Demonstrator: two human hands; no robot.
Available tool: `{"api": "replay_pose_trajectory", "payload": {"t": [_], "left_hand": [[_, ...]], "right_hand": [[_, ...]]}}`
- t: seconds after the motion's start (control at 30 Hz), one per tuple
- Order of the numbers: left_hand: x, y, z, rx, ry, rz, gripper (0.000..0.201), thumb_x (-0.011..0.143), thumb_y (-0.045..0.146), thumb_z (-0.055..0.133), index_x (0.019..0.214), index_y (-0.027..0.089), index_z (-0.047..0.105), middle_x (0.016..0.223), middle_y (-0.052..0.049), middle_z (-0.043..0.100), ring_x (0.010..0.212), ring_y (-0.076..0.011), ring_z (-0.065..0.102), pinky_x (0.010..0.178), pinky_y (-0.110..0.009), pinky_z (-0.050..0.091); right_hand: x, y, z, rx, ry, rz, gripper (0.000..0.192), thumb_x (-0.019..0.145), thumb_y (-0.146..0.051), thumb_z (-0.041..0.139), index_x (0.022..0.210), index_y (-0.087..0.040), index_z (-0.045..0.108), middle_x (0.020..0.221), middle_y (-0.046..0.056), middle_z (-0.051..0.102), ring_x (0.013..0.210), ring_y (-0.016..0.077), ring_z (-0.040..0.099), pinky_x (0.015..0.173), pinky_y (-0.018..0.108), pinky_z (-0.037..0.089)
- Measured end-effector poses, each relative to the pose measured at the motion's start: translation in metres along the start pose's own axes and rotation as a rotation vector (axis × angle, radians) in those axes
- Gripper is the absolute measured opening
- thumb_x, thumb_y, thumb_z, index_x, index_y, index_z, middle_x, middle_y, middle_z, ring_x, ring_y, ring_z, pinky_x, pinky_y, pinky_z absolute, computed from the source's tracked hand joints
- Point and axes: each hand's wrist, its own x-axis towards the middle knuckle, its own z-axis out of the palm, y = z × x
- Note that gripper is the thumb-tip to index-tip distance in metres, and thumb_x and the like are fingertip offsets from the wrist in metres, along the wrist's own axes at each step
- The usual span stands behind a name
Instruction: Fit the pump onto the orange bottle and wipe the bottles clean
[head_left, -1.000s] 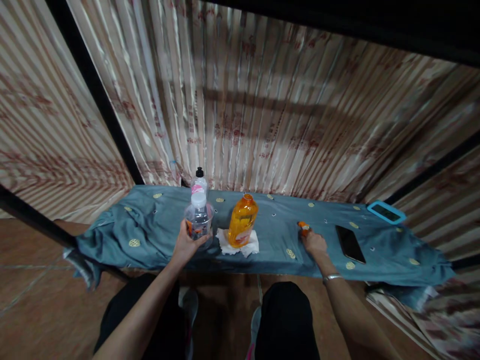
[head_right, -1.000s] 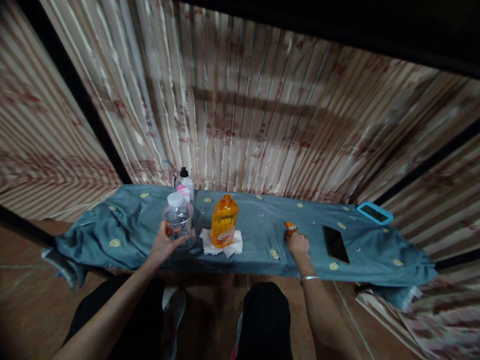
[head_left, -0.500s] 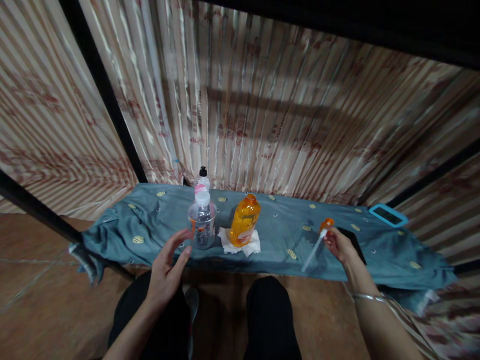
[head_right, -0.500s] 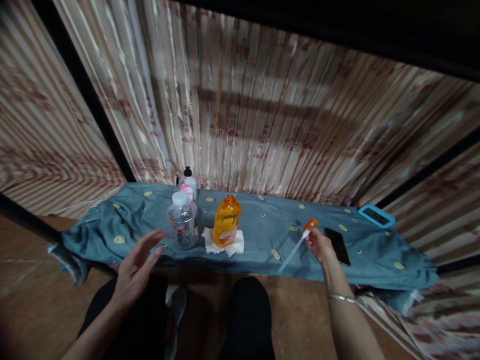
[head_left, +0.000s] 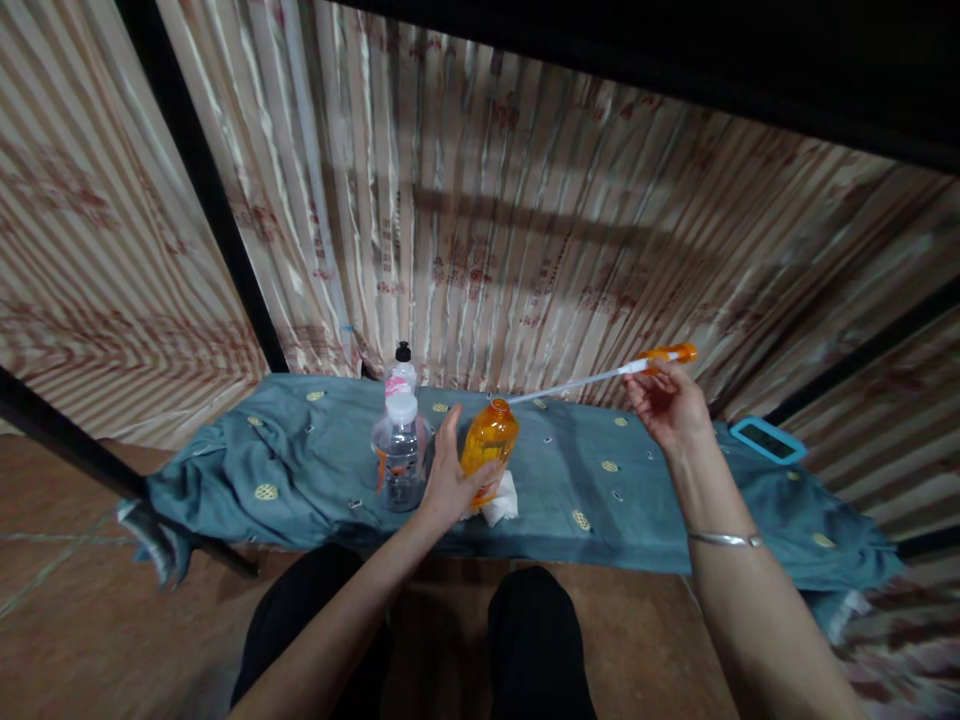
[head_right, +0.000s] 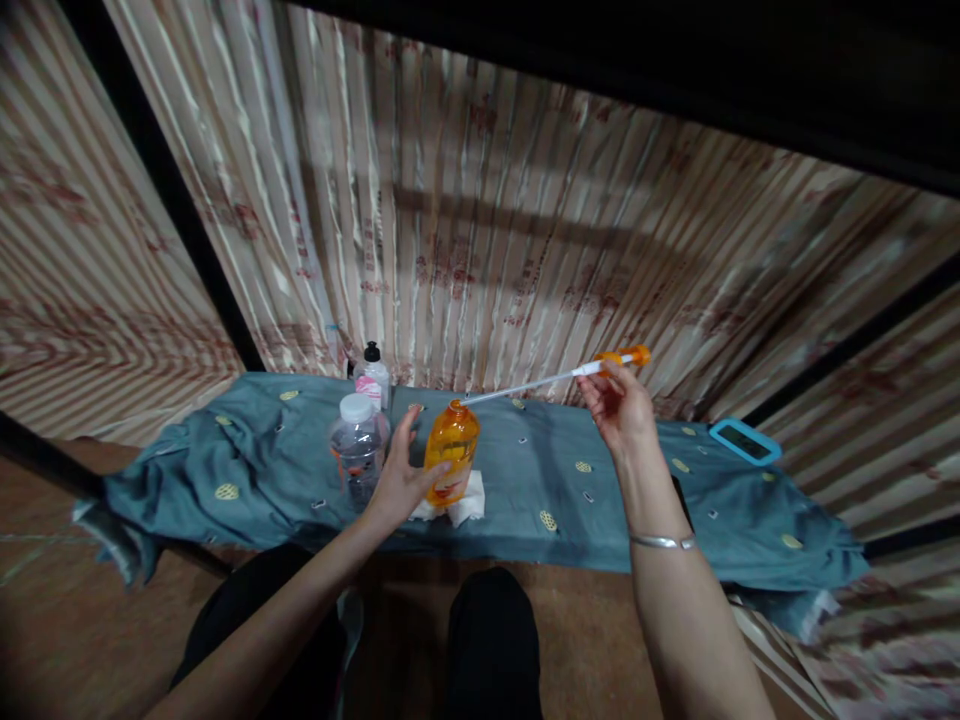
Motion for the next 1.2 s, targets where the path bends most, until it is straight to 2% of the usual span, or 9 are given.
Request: {"api": "replay_pose_trajectory", "payload": {"t": [0.1,0.23,0.37,0.47,0.57,0.67,0.73,0.9,1.2], "left_hand": [[0.002,-0.011,0.012,-0.011,0.015,-0.020,0.089,0.066,0.032,0.073,0.142,0.021,0.028,0.149,-0.014,0.032,0.140,-0.0295,0.028,0.115,-0.049,0.022],[0.004,-0.021,0.016,-0.008,0.015,-0.091,0.091,0.062,0.025,0.076,0.140,0.023,0.030,0.148,-0.013,0.034,0.140,-0.0298,0.028,0.116,-0.051,0.019],[0.007,-0.028,0.018,-0.031,0.023,-0.126,0.088,0.060,0.020,0.078,0.135,0.030,0.035,0.145,-0.009,0.041,0.137,-0.0300,0.035,0.114,-0.055,0.024],[0.010,-0.031,0.022,-0.058,0.004,-0.139,0.087,0.057,0.022,0.080,0.133,0.025,0.039,0.140,-0.013,0.046,0.132,-0.0319,0.042,0.112,-0.055,0.030],[0.013,-0.032,0.024,-0.090,-0.040,-0.144,0.084,0.057,0.023,0.078,0.132,0.020,0.040,0.133,-0.014,0.053,0.124,-0.0302,0.051,0.108,-0.051,0.037],[0.015,-0.031,0.024,-0.099,-0.059,-0.166,0.077,0.059,0.021,0.076,0.129,0.020,0.044,0.125,-0.011,0.060,0.114,-0.0274,0.059,0.101,-0.047,0.045],[0.015,-0.030,0.024,-0.093,-0.066,-0.178,0.070,0.061,0.020,0.075,0.125,0.020,0.048,0.119,-0.009,0.064,0.109,-0.0264,0.062,0.098,-0.046,0.047],[0.015,-0.029,0.023,-0.098,-0.074,-0.147,0.056,0.063,0.019,0.072,0.116,0.018,0.054,0.113,-0.010,0.067,0.104,-0.0259,0.063,0.095,-0.044,0.049],[0.017,-0.033,0.025,-0.085,-0.061,-0.160,0.056,0.060,0.017,0.074,0.113,0.018,0.055,0.109,-0.009,0.068,0.100,-0.0262,0.064,0.090,-0.045,0.050]], "right_hand": [[-0.002,-0.003,0.019,-0.064,-0.049,-0.086,0.005,0.069,-0.013,0.061,0.074,-0.014,0.062,0.061,0.002,0.068,0.053,0.0101,0.065,0.055,0.016,0.056],[-0.008,-0.012,0.040,-0.185,-0.149,-0.245,0.009,0.062,-0.017,0.067,0.068,-0.016,0.061,0.060,0.001,0.068,0.049,0.0108,0.064,0.048,0.016,0.054],[-0.012,-0.022,0.055,-0.268,-0.231,-0.350,0.021,0.055,-0.022,0.072,0.070,-0.019,0.057,0.060,0.000,0.068,0.048,0.0118,0.064,0.048,0.018,0.054],[-0.018,-0.021,0.067,-0.354,-0.313,-0.371,0.031,0.053,-0.025,0.077,0.074,-0.020,0.054,0.060,-0.001,0.069,0.047,0.0127,0.063,0.047,0.020,0.053],[-0.027,-0.004,0.077,-0.483,-0.486,-0.318,0.036,0.058,-0.028,0.079,0.083,-0.020,0.055,0.068,-0.001,0.070,0.055,0.0120,0.064,0.053,0.022,0.053],[-0.036,0.028,0.081,-0.563,-0.709,-0.194,0.036,0.059,-0.027,0.081,0.087,-0.019,0.059,0.081,-0.002,0.070,0.074,0.0102,0.065,0.070,0.023,0.052],[-0.038,0.050,0.079,-0.587,-0.802,-0.096,0.039,0.057,-0.027,0.082,0.088,-0.017,0.060,0.084,-0.002,0.067,0.079,0.0109,0.063,0.078,0.025,0.049],[-0.036,0.083,0.068,-0.633,-0.845,0.016,0.041,0.058,-0.032,0.081,0.090,-0.017,0.060,0.086,0.000,0.067,0.081,0.0140,0.061,0.083,0.031,0.046],[-0.029,0.092,0.060,-0.632,-0.907,0.001,0.033,0.060,-0.028,0.081,0.088,-0.023,0.064,0.090,0.000,0.068,0.089,0.0166,0.061,0.088,0.033,0.044]]}}
